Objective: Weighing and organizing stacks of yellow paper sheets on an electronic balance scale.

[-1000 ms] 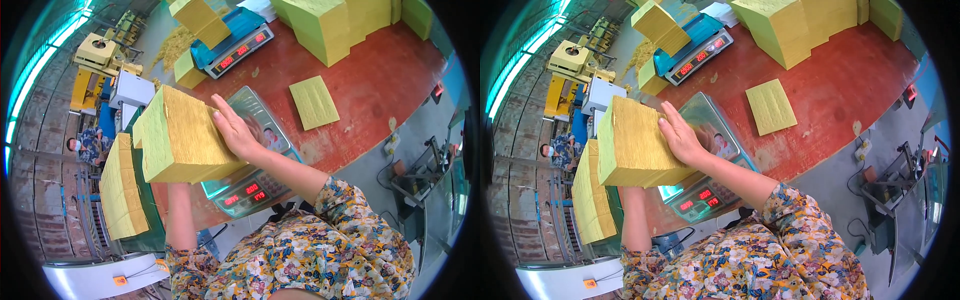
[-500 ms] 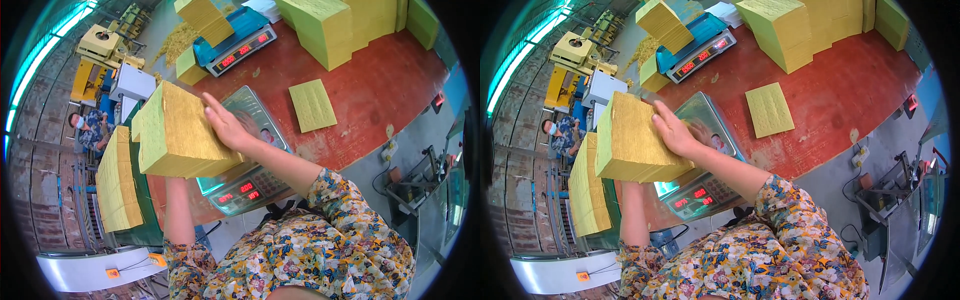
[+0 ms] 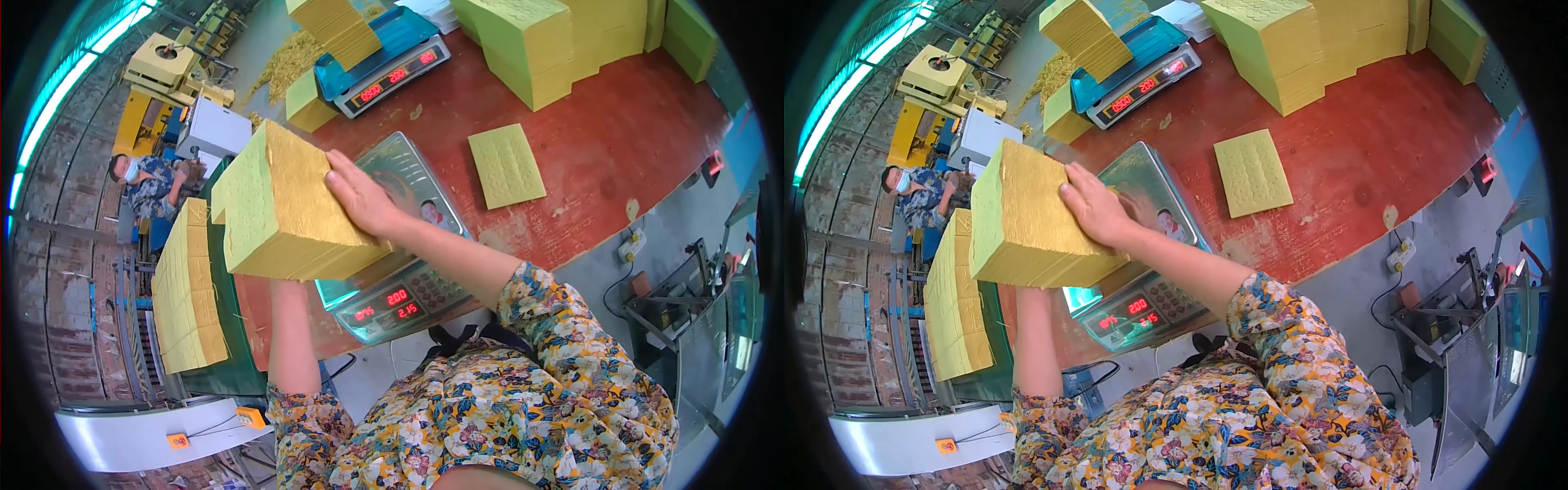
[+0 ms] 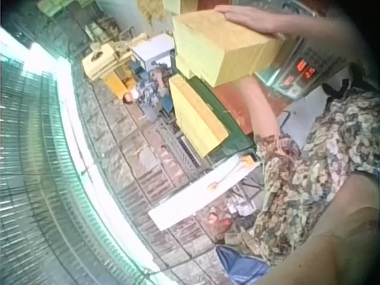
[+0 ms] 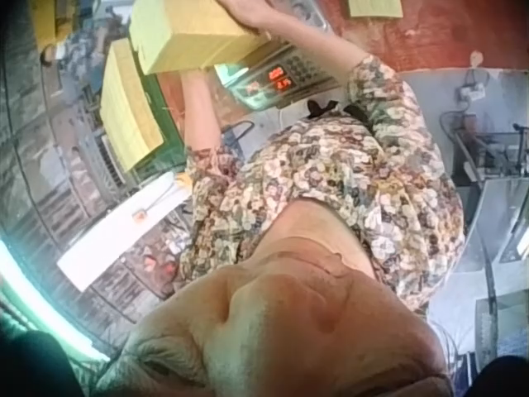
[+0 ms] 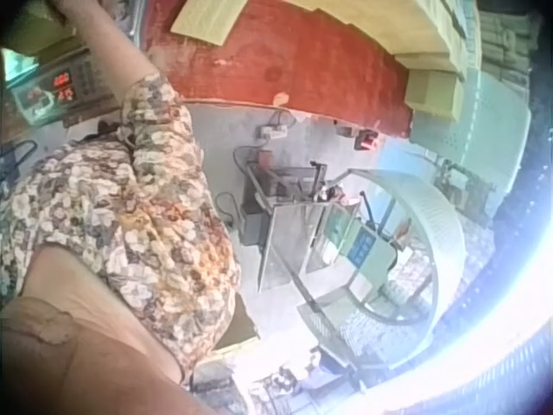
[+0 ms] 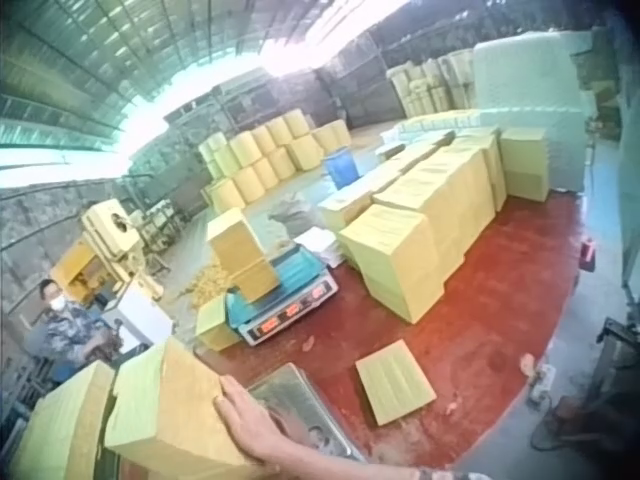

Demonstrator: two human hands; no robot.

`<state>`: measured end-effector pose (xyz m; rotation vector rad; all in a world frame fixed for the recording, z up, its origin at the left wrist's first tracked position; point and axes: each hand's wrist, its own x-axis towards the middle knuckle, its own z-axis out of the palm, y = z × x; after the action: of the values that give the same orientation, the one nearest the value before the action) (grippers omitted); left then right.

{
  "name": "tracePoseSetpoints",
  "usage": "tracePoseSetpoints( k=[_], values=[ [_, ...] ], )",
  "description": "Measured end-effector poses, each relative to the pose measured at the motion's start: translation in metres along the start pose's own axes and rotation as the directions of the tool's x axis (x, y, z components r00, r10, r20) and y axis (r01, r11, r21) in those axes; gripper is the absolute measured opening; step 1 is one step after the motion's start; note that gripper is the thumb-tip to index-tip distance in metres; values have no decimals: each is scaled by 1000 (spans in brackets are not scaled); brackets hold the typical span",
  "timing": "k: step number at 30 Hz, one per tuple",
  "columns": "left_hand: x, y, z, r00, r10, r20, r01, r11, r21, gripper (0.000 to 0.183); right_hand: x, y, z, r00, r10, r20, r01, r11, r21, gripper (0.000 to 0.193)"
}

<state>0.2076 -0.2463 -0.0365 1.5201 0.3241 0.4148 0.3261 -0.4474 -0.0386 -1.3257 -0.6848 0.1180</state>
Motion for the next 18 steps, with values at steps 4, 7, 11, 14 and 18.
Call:
tracePoseSetpoints(
  k=[4,7,11,14,18],
  values=[
    [4,14,-6,998,-9,-61,6,998,-62,53,8,-21,6,988,-24,-150,39,995,94,64],
    [1,0,19,998,-42,-48,35,989,-142,53,10,-9,18,995,-31,-96,30,1000,-8,64],
    [4,9,22,995,-73,-73,54,970,-236,54,12,1,24,996,-47,-72,49,998,28,64],
    [6,12,25,993,-95,-68,68,946,-318,54,13,-2,23,997,-42,-70,51,990,129,64],
    [0,8,39,993,-116,-26,93,896,-434,54,19,-12,4,993,18,-113,3,983,184,61]
  ],
)
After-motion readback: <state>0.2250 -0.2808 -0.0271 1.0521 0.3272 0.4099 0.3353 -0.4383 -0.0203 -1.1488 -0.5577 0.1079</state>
